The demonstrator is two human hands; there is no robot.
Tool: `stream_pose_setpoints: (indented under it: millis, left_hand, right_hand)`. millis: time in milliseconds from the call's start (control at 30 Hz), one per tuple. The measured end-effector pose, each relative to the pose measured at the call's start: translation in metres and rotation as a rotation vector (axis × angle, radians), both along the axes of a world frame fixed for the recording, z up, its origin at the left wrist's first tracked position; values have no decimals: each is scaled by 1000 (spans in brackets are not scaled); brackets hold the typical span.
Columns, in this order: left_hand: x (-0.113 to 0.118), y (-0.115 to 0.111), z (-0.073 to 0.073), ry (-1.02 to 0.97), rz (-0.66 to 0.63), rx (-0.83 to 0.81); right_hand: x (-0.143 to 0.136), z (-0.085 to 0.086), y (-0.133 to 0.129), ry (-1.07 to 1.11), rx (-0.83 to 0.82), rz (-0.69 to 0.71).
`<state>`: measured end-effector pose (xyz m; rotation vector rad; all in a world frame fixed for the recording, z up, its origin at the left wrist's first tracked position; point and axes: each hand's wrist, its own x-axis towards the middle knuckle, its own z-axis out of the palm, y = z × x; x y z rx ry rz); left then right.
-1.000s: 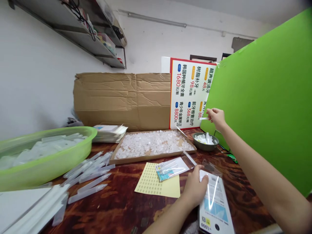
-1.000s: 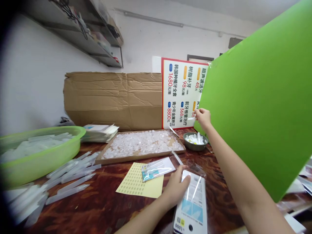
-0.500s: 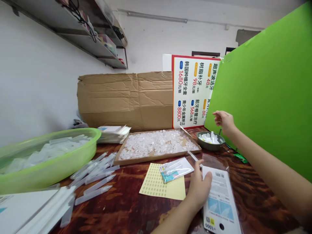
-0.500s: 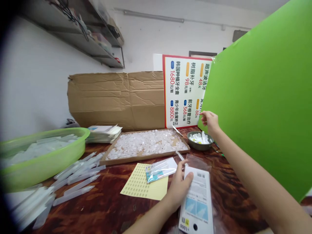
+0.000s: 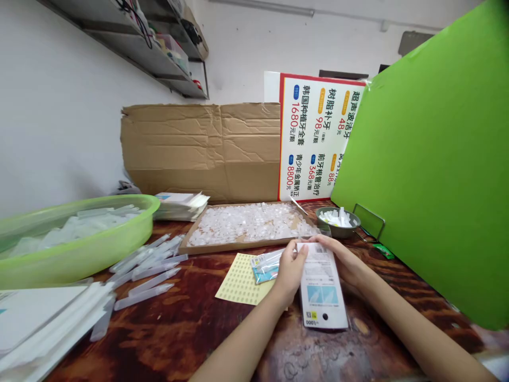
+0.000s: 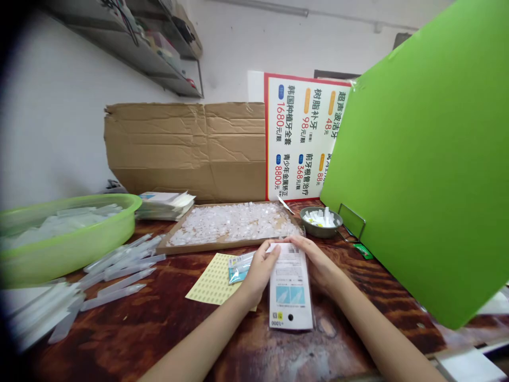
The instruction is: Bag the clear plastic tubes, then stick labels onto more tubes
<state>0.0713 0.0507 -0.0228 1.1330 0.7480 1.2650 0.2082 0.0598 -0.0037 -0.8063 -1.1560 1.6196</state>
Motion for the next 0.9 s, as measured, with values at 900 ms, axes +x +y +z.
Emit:
stream_pose_setpoints:
  millis: [900]
  left_hand:
    - [-30,12,22,32,-42,-131]
  right_hand:
    - [13,0,5,-1,-24,-7]
